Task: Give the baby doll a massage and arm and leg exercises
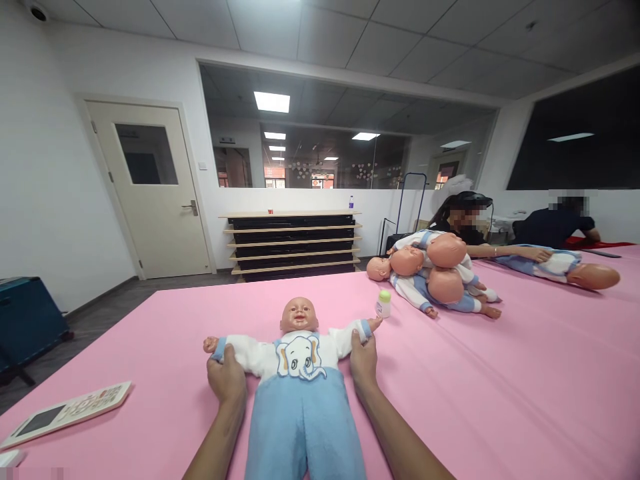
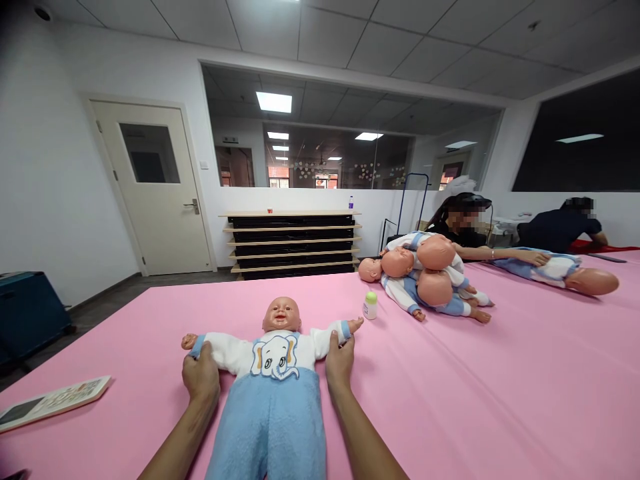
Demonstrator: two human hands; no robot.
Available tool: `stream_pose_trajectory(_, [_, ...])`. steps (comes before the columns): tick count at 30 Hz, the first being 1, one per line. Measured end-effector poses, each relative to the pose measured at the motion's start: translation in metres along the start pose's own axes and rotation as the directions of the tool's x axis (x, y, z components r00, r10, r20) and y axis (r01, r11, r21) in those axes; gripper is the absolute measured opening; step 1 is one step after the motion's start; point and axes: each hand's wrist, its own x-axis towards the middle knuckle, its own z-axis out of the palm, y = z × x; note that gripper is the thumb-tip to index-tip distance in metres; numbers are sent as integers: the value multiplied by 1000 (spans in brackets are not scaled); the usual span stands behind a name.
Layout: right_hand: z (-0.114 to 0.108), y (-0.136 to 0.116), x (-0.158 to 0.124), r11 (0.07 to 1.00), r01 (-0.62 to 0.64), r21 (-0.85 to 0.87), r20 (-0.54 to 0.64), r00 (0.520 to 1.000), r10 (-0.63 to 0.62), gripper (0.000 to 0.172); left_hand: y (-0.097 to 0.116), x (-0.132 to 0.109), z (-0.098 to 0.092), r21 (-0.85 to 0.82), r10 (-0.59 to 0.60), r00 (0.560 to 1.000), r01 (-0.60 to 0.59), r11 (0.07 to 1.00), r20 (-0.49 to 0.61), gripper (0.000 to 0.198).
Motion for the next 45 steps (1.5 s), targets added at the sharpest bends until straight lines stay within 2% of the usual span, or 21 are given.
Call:
stream_pose_trajectory(3, [2,-14,-5,989,142,37,67,987,-144,74,18,-9,-3,-37,132,991,-131,991,36,57])
stream_pose_trajectory(6, [5,-28,-17,957,289,18,191,939,-287,73,34,-21,-3,-82,301,940,-291,953,162,54])
stream_pose_trajectory(8, [8,-33,-26,904,427,-7,323,857,-402,67,40,-29,-1,-62,401,875,-399,915,271,54])
stream_pose_trajectory(10, [11,-33,-34,812,582,-36,454,734,-506,57,43,-35,4,-8,475,793,-511,860,380,51])
stream_pose_trajectory(13, [15,-29,-38,639,765,-81,579,558,-594,51,43,-41,12,53,533,641,-665,745,553,48])
stream_pose_trajectory(14, [15,-27,-38,587,804,-96,599,517,-611,52,42,-41,14,67,530,598,-699,712,601,49])
stream_pose_trajectory(16, [15,-23,-38,504,854,-128,621,465,-631,55,38,-41,17,90,515,540,-743,663,665,51])
stream_pose_trajectory(19, [15,-19,-38,418,892,-170,649,421,-634,56,34,-39,18,119,486,506,-769,628,712,52])
stream_pose_trajectory(23, [15,-16,-40,361,911,-197,688,391,-612,59,32,-37,17,143,461,501,-775,615,733,51])
stream_pose_trajectory(28, [14,-16,-40,369,905,-212,700,404,-589,62,30,-35,18,147,438,487,-778,611,756,50])
stream_pose_trajectory(33, [15,-21,-44,430,884,-184,681,430,-593,56,30,-37,17,149,446,494,-777,612,747,53])
stream_pose_trajectory(35, [14,-23,-46,491,855,-167,636,474,-609,51,34,-40,15,149,456,511,-768,622,729,54])
stream_pose_trajectory(36, [14,-23,-46,537,827,-164,597,517,-613,49,37,-41,13,153,462,532,-757,636,709,54])
stream_pose_trajectory(38, [12,-22,-43,664,728,-168,473,651,-594,48,43,-42,9,168,473,610,-707,686,636,56])
stream_pose_trajectory(39, [10,-21,-40,738,653,-171,391,732,-557,51,46,-40,7,173,467,663,-664,727,586,57])
stream_pose_trajectory(41, [6,-17,-31,870,464,-167,209,879,-428,57,49,-33,2,169,400,798,-516,840,450,59])
stream_pose_trajectory(43, [1,-12,-17,953,265,-146,33,964,-263,60,47,-20,-3,154,272,917,-326,933,293,60])
stream_pose_trajectory(45, [-4,-7,-4,989,90,-119,-91,991,-101,59,40,-4,-7,152,133,978,-158,976,163,61])
